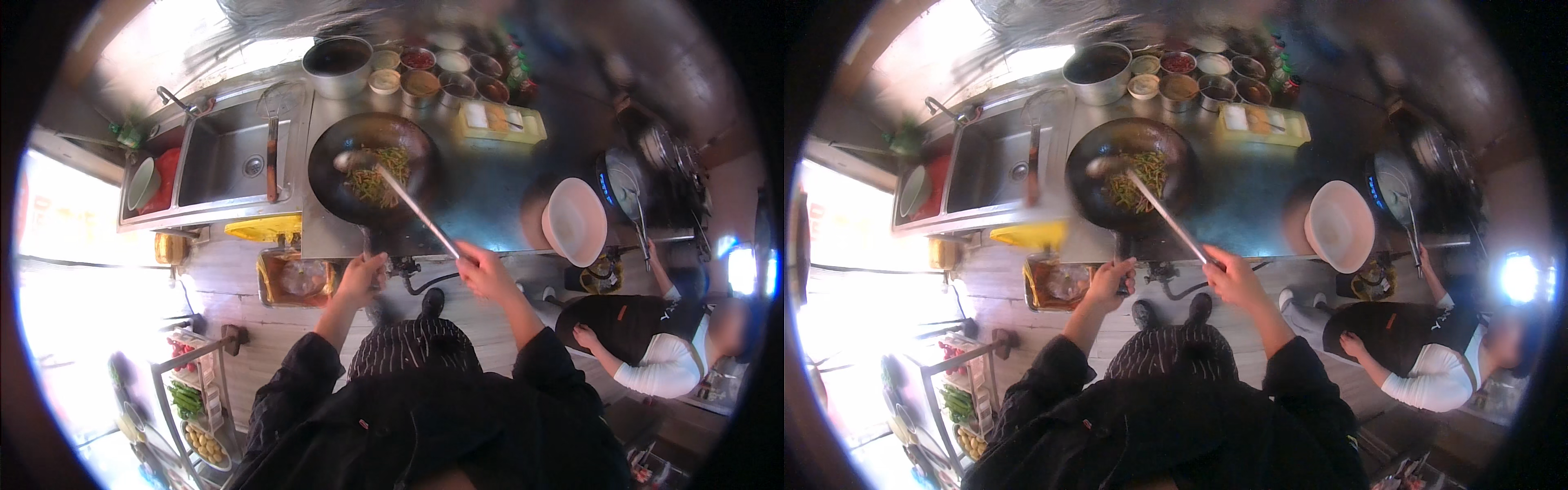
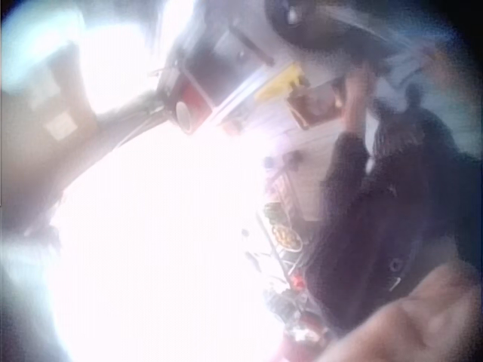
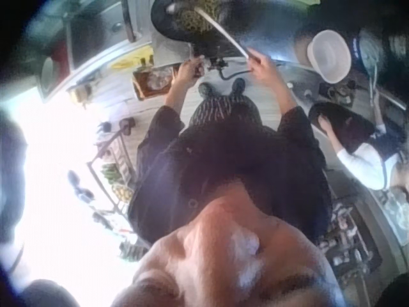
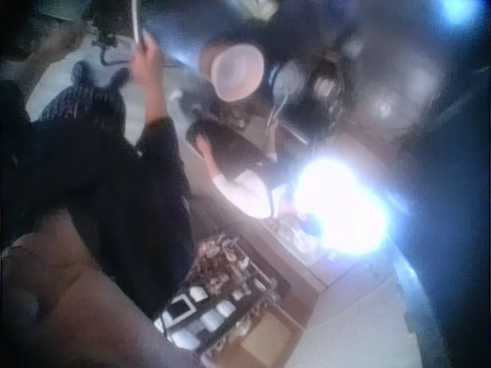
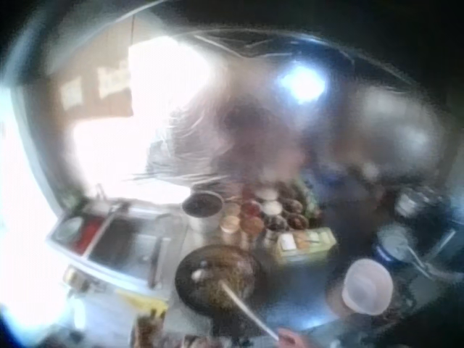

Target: The person stir-fries sliced meat in a wok, then adds chopped green vegetables and seasonings. They continuously toss and mix the ingredients over high heat, then transfer the finished dish into a serving bowl.

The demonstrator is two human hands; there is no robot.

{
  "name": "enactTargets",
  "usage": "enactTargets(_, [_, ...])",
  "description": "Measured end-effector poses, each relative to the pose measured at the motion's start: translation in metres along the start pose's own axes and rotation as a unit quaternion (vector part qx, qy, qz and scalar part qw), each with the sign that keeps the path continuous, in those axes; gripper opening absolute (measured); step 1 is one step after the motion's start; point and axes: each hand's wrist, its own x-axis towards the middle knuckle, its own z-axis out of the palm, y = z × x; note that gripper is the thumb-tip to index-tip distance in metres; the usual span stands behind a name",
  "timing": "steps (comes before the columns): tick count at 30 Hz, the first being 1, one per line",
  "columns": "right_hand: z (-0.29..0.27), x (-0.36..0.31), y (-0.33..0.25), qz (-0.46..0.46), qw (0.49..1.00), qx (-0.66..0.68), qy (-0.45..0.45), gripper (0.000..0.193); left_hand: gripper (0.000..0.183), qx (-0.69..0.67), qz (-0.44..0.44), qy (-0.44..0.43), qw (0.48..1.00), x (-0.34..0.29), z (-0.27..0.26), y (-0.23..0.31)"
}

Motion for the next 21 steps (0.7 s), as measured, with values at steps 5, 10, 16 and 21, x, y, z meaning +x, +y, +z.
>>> enactTargets(5, [-0.003,0.04,-0.001,0.032,0.991,0.064,0.114,0.051,0.02,0.023,-0.035,-0.002,0.999,0.024,-0.013,0.005])
enactTargets(10, [-0.001,-0.001,0.006,0.148,0.983,0.109,0.007,0.05,0.018,-0.008,-0.02,0.003,1.0,0.007,-0.001,0.006])
enactTargets(16, [-0.063,-0.092,-0.039,0.157,0.982,0.058,-0.085,0.051,0.015,-0.06,-0.055,0.024,0.996,-0.073,0.049,-0.007])
enactTargets(21, [-0.068,-0.05,-0.041,0.173,0.977,0.032,-0.125,0.049,0.014,-0.006,-0.028,-0.016,0.999,-0.024,0.022,0.003])
